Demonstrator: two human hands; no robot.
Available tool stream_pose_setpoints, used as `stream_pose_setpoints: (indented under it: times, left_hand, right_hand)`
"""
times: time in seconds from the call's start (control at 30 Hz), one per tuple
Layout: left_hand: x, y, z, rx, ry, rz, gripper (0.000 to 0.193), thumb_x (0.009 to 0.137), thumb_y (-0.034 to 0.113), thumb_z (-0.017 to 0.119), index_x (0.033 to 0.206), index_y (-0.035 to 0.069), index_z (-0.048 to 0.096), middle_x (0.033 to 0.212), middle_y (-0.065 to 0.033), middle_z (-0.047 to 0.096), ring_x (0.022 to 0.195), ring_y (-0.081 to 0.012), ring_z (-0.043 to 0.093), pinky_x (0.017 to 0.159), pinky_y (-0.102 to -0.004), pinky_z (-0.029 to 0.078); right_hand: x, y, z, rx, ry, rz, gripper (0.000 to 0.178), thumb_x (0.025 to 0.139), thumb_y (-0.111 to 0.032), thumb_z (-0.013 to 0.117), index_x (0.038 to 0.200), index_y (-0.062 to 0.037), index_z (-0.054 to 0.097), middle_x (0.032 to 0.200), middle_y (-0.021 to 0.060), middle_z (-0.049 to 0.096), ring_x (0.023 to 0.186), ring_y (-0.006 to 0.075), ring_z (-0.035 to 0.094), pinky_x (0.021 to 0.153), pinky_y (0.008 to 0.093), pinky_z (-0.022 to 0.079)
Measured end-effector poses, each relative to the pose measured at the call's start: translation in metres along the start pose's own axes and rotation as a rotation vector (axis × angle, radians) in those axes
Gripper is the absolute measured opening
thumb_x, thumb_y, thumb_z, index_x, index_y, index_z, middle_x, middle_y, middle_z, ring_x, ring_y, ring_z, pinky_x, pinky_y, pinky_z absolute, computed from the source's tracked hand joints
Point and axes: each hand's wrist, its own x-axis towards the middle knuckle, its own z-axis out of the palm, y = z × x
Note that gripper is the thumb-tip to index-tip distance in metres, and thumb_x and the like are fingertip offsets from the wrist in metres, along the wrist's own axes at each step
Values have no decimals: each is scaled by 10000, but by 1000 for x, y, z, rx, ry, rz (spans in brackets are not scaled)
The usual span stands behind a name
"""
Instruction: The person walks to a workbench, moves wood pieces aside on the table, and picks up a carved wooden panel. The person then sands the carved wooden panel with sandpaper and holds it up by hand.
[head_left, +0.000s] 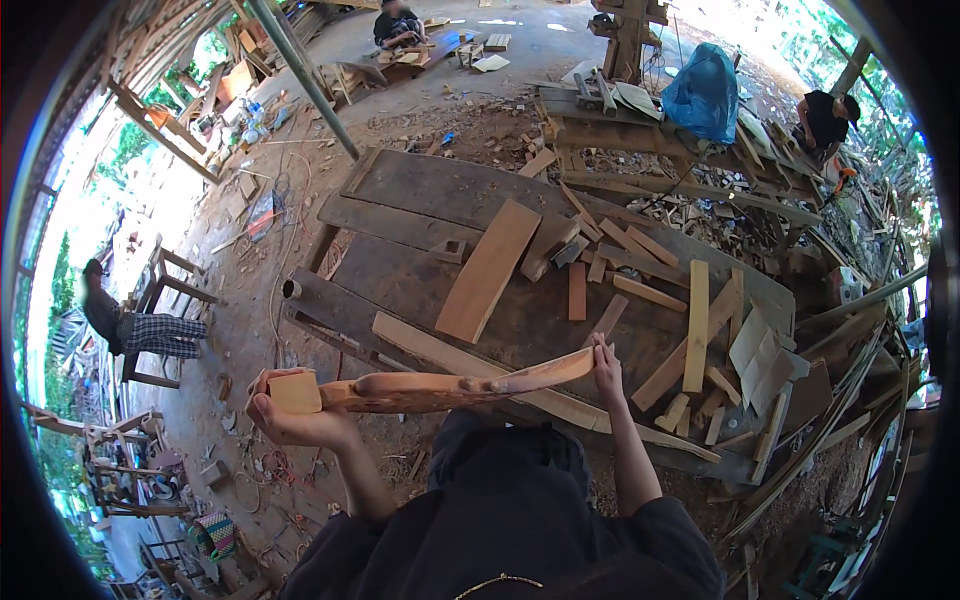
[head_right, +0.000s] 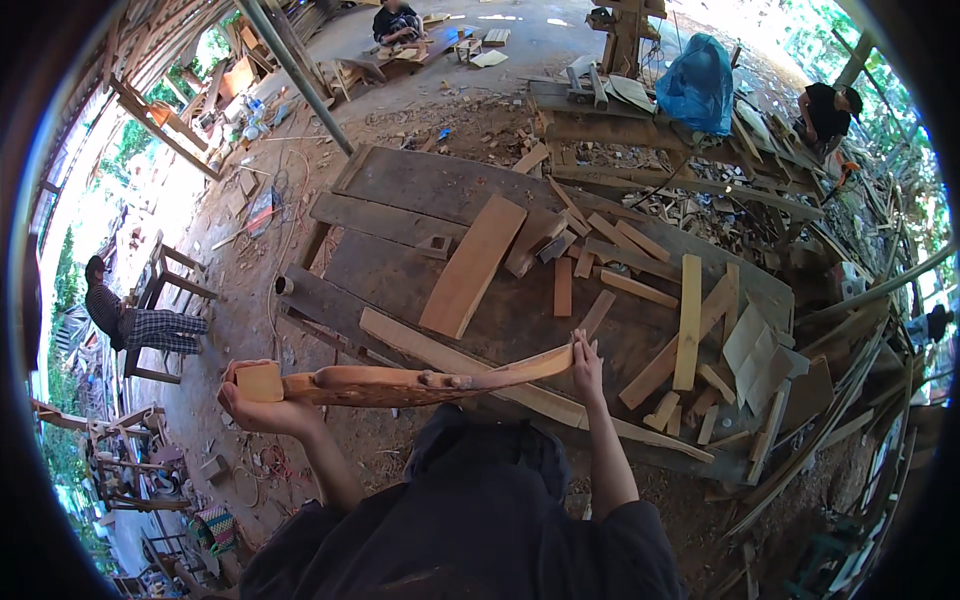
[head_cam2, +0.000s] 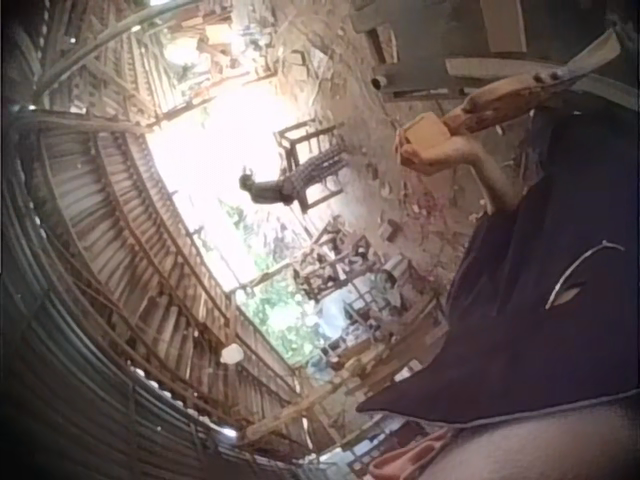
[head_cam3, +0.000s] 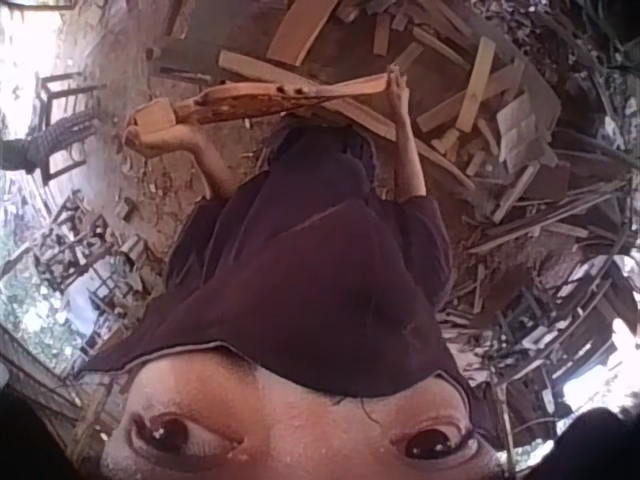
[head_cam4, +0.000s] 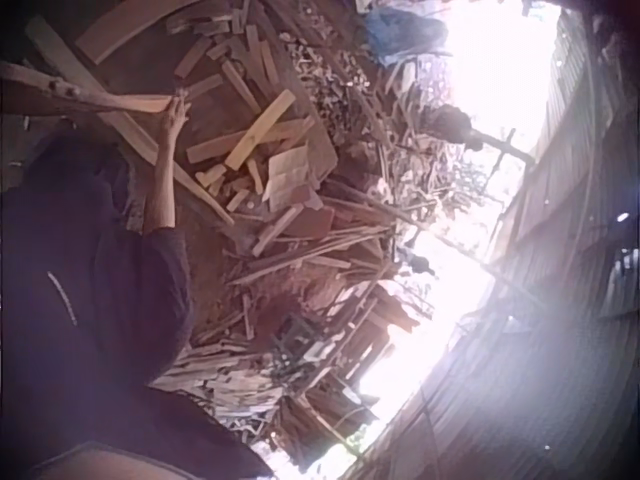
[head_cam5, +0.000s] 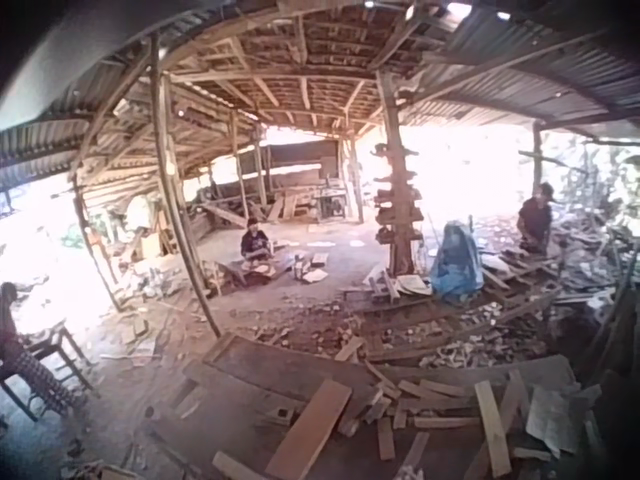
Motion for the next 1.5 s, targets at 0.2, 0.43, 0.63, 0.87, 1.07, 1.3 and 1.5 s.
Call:
stream_pose_setpoints:
  times: [0.2, 0.43, 0.63, 0.87, 1.07, 1.3, 1.5]
  left_hand:
    - [-2, -2, 1, 35, 23, -30, 288, 944, 267, 413, 890, 0, 507, 811, -99, 536, 653, -196, 540, 533, -295, 456]
    - [-5, -1, 4, 26, -5, -4, 283, 939, 264, 426, 888, 2, 519, 809, -107, 547, 647, -194, 551, 535, -293, 461]
    - [-5, -1, 9, 14, -7, -5, 284, 930, 282, 458, 892, 6, 515, 781, -101, 544, 638, -187, 555, 515, -288, 458]
    - [-3, -2, 11, 19, -19, -38, 292, 935, 296, 445, 896, 14, 510, 775, -97, 544, 623, -182, 550, 498, -283, 448]
    - [-1, -3, 18, 14, -11, -51, 297, 935, 297, 444, 889, 11, 508, 735, -95, 536, 617, -175, 539, 494, -280, 445]
    - [-1, -5, 22, 17, -32, 15, 308, 939, 313, 479, 870, 13, 503, 732, -89, 538, 616, -168, 537, 481, -283, 456]
    - [3, -10, 20, 5, -17, -30, 285, 950, 291, 475, 864, 20, 498, 739, -85, 541, 620, -156, 540, 497, -276, 467]
  right_hand:
    - [-6, 4, 2, 99, -24, -23, 406, 1031, -248, 379, 1402, -103, 462, 1514, 65, 357, 1451, 264, 177, 1166, 373, 64]
    - [-8, 2, 1, 88, -27, -46, 433, 1033, -271, 369, 1409, -70, 442, 1534, 102, 312, 1451, 230, 182, 1162, 363, 30]
    - [-21, 4, 5, 109, 60, 34, 420, 1030, -290, 359, 1418, -159, 452, 1542, 25, 310, 1472, 256, 86, 1125, 514, -108]
    - [-29, 6, 1, 140, 55, 52, 403, 1027, -258, 385, 1411, -165, 464, 1550, 18, 294, 1475, 254, 64, 1124, 512, -98]
    - [-26, 20, -1, 176, 153, 132, 414, 1020, -205, 402, 1385, -19, 457, 1485, 103, 398, 1439, 212, 217, 1158, 346, 119]
    - [-12, 43, -2, 399, 108, 157, 387, 1019, -194, 417, 1306, 47, 513, 1288, 114, 578, 1213, 190, 522, 1043, 286, 361]
    - [-2, 30, -11, 591, -66, 180, 355, 1015, -232, 444, 1239, 13, 570, 1144, 84, 633, 1070, 163, 596, 933, 294, 468]
